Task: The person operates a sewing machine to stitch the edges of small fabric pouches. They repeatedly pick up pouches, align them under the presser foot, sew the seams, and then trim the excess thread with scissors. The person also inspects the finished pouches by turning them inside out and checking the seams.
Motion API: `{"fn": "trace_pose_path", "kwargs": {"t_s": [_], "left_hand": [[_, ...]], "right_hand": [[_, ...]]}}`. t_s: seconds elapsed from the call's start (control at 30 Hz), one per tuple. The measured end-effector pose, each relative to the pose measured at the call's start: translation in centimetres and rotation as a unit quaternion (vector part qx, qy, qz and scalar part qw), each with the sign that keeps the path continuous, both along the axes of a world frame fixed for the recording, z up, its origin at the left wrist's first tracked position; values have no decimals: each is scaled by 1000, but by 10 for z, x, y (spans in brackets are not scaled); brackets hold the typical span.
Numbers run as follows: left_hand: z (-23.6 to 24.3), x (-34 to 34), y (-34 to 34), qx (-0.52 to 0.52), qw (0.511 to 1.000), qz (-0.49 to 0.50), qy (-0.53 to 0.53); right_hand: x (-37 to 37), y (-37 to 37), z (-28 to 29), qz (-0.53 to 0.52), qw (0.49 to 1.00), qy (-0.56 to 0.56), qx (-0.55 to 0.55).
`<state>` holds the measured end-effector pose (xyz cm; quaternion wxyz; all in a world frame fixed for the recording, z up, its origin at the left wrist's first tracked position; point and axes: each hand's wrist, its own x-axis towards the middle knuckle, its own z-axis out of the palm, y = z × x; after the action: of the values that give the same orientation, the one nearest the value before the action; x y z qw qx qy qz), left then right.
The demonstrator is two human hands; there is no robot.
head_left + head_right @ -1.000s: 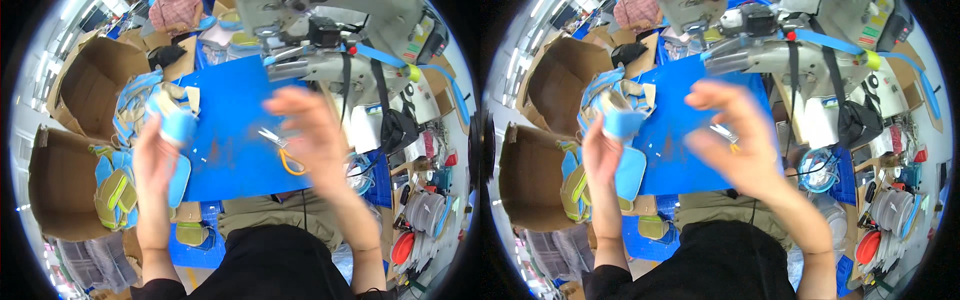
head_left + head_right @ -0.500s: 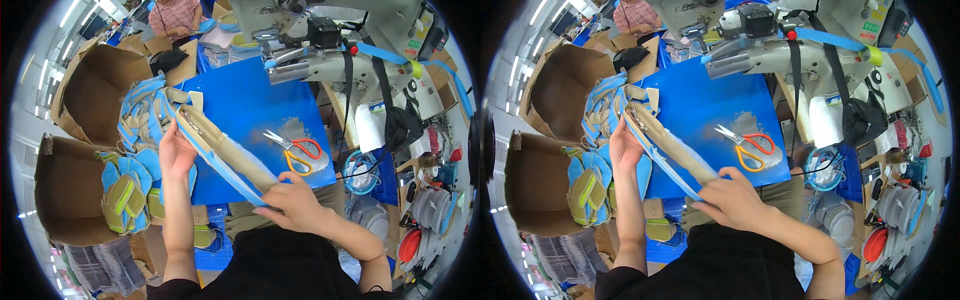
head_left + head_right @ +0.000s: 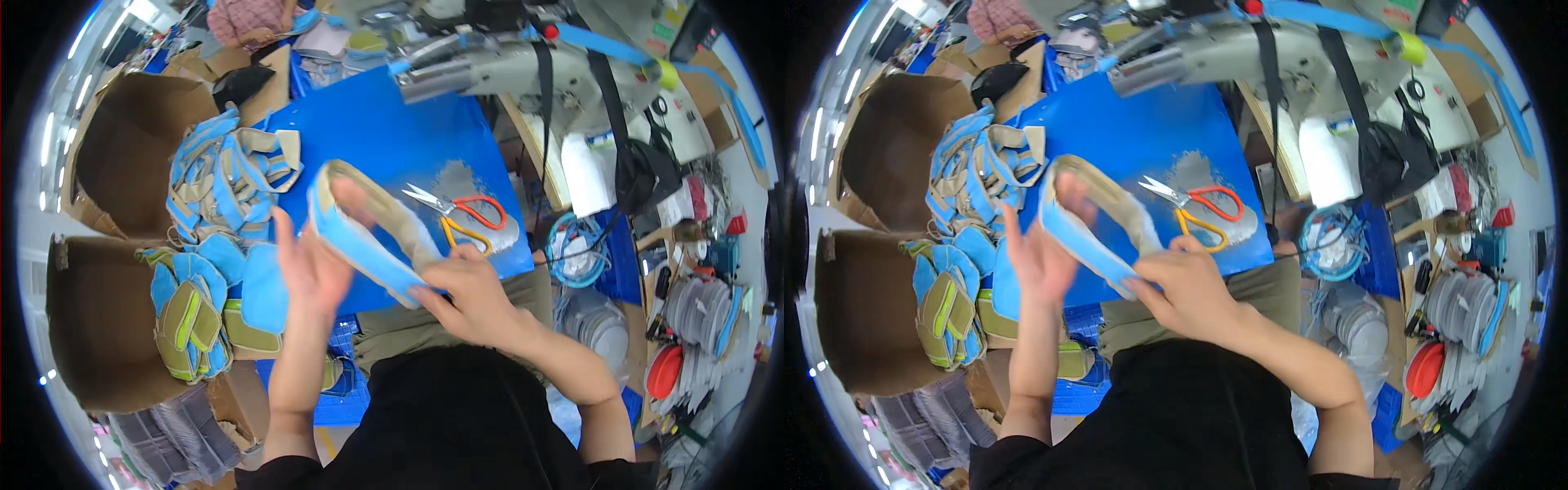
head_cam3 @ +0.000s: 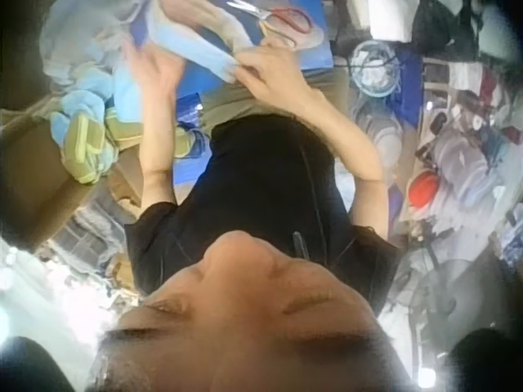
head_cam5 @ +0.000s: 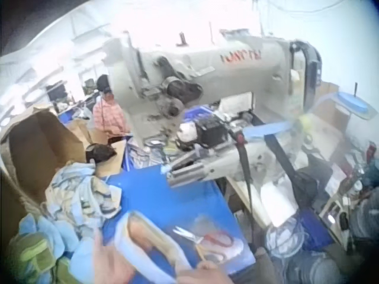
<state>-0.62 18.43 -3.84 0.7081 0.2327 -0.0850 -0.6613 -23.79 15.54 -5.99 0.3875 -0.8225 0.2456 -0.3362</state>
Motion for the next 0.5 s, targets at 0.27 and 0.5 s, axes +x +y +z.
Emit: {"fn": "trace_pose_path", "kwargs": {"t_s": [0.27,0.5], "left_hand": [[-32,-33,23,73,977,28,-200],[-30,-22,25,29,988,46,-144]], "right_hand": [[8,5,-29,-11,975,-70,211],[-5,11,-17,4,941,-93,325]]}}
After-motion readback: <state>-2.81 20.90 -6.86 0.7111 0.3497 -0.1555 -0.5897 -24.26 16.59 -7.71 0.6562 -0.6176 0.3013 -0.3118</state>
